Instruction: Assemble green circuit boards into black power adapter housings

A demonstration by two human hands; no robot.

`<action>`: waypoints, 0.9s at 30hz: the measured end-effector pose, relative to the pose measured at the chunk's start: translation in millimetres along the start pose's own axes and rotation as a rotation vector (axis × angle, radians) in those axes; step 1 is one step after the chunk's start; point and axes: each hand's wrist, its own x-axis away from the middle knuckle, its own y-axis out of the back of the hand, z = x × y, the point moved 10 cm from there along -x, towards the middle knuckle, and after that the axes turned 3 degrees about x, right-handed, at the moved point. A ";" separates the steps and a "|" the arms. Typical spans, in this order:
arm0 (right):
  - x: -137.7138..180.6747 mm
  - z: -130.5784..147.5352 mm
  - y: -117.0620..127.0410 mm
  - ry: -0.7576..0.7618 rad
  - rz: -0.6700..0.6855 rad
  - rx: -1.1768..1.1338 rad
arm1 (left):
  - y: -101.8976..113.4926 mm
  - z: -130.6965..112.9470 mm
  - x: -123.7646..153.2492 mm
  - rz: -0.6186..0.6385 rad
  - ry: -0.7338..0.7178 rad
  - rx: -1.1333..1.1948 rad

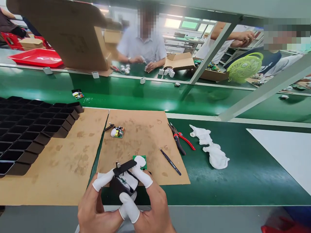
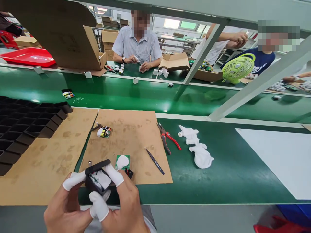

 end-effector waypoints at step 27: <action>-0.8 11.7 5.7 0.079 -0.174 0.010 | -0.1 -16.1 -12.2 -0.046 -0.150 -0.016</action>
